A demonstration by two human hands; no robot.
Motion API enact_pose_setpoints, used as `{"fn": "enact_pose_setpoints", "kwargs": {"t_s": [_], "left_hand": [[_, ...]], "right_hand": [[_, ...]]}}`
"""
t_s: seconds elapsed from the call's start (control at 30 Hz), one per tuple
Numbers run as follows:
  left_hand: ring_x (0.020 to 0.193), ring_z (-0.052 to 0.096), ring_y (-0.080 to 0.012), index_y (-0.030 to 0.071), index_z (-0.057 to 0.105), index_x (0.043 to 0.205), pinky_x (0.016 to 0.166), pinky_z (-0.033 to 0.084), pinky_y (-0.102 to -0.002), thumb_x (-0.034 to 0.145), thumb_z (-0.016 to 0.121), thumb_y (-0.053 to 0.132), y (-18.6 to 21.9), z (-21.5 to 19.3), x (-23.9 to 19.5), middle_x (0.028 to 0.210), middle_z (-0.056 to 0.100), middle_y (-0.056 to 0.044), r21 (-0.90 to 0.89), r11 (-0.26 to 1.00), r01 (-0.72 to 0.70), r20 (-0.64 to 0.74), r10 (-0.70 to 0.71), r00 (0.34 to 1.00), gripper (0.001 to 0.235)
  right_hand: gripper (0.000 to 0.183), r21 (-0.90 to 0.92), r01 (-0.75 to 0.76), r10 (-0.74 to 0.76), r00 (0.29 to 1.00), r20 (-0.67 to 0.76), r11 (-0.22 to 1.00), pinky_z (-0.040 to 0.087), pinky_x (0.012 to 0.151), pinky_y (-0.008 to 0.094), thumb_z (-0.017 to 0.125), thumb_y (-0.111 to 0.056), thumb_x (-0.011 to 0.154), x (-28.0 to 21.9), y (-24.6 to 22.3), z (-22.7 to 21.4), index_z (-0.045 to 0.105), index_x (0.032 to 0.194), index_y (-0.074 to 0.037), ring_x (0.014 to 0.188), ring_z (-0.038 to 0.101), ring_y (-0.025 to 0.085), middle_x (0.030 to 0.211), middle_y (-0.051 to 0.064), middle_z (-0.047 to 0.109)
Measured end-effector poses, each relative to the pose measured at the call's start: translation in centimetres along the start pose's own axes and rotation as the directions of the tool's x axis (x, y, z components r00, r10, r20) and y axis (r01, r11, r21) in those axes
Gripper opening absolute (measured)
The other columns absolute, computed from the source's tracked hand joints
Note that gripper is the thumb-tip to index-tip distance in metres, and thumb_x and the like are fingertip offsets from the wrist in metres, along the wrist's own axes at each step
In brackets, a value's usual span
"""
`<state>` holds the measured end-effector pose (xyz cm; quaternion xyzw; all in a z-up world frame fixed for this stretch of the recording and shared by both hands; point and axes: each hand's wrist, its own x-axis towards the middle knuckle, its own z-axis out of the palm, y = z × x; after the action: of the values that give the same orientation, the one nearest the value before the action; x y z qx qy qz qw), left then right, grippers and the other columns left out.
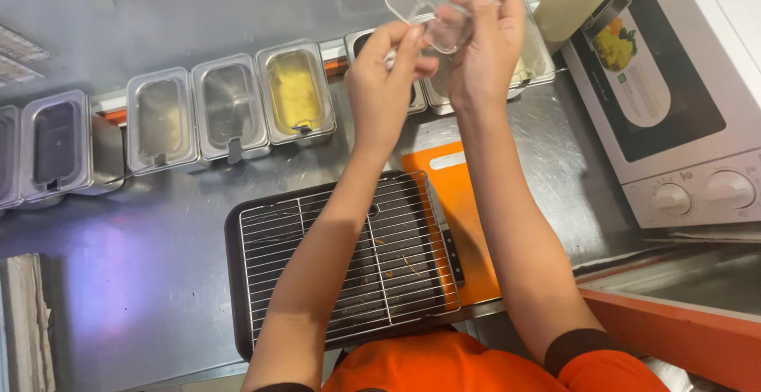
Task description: The person prepares a container of chocolate sauce by emptying a plastic bag of sauce into a metal bin, stirring it with a spoon, and wiping the edges with a cloth.
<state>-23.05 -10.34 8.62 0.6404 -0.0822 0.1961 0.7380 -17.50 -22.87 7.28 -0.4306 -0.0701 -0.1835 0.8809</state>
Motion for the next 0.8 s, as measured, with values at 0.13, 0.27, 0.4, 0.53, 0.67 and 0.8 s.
{"fn": "enact_pose_setpoints", "kwargs": {"t_s": [0.13, 0.27, 0.4, 0.53, 0.67, 0.8], "left_hand": [[0.063, 0.063, -0.0069, 0.002, 0.07, 0.111, 0.057, 0.055, -0.023, 0.107, 0.056, 0.019, -2.9, -4.2, -2.6, 0.089, 0.069, -0.002, 0.156, 0.983, 0.101, -0.09, -0.088, 0.992, 0.023], [0.067, 0.056, -0.0068, 0.003, 0.067, 0.117, 0.057, 0.046, -0.024, 0.11, 0.057, 0.016, -6.5, -5.8, -5.9, 0.083, 0.063, -0.004, 0.261, 0.962, 0.082, -0.142, -0.046, 0.989, 0.018], [0.058, 0.053, -0.0065, 0.003, 0.06, 0.123, 0.048, 0.044, -0.025, 0.107, 0.053, 0.015, -8.5, -5.5, -7.1, 0.084, 0.062, -0.004, 0.194, 0.959, 0.206, -0.198, -0.167, 0.966, 0.021], [0.05, 0.055, -0.0078, 0.002, 0.056, 0.127, 0.046, 0.045, -0.025, 0.104, 0.053, 0.017, -9.6, -5.7, -6.5, 0.079, 0.065, -0.005, 0.166, 0.941, 0.296, -0.222, -0.257, 0.941, 0.027], [0.049, 0.056, -0.0078, 0.002, 0.057, 0.121, 0.045, 0.045, -0.025, 0.104, 0.053, 0.019, -10.3, -5.5, -5.8, 0.077, 0.065, -0.006, 0.13, 0.936, 0.327, -0.251, -0.288, 0.924, 0.024], [0.048, 0.056, -0.0088, 0.001, 0.06, 0.104, 0.043, 0.044, -0.026, 0.102, 0.057, 0.019, -10.3, -5.1, -5.5, 0.073, 0.066, -0.006, 0.146, 0.932, 0.333, -0.262, -0.288, 0.921, 0.018]], "right_hand": [[0.038, -0.264, 0.173, -0.186, 0.982, -0.028, 0.949, 0.054, 0.063, 0.025, 0.043, -0.009, 0.113, 0.0, 1.6, -3.6, 0.043, 0.151, -0.011, 0.074, 0.061, 0.011, 0.101, 0.007, 0.063], [0.043, -0.431, 0.081, -0.051, 0.996, 0.079, 0.899, 0.05, 0.069, 0.021, 0.045, -0.005, 0.112, -0.6, 6.3, -6.1, 0.047, 0.155, -0.011, 0.08, 0.056, 0.006, 0.103, 0.004, 0.063], [0.045, -0.359, -0.139, 0.184, 0.979, 0.093, 0.923, 0.047, 0.065, 0.019, 0.046, -0.003, 0.107, -1.1, 9.5, -6.4, 0.049, 0.151, -0.009, 0.079, 0.055, 0.004, 0.099, 0.002, 0.062], [0.043, -0.363, -0.264, 0.31, 0.948, 0.074, 0.894, 0.051, 0.065, 0.021, 0.043, -0.002, 0.103, -1.8, 10.4, -6.0, 0.053, 0.145, -0.005, 0.08, 0.06, 0.004, 0.103, 0.0, 0.067], [0.045, -0.445, -0.247, 0.314, 0.946, 0.082, 0.861, 0.05, 0.063, 0.021, 0.046, -0.002, 0.102, -1.5, 10.6, -6.1, 0.055, 0.147, -0.004, 0.074, 0.057, 0.004, 0.095, 0.0, 0.064], [0.048, -0.533, -0.253, 0.341, 0.937, 0.073, 0.808, 0.047, 0.057, 0.021, 0.045, -0.003, 0.103, -1.2, 10.3, -5.9, 0.052, 0.15, -0.007, 0.066, 0.052, 0.004, 0.089, 0.0, 0.06]]}}
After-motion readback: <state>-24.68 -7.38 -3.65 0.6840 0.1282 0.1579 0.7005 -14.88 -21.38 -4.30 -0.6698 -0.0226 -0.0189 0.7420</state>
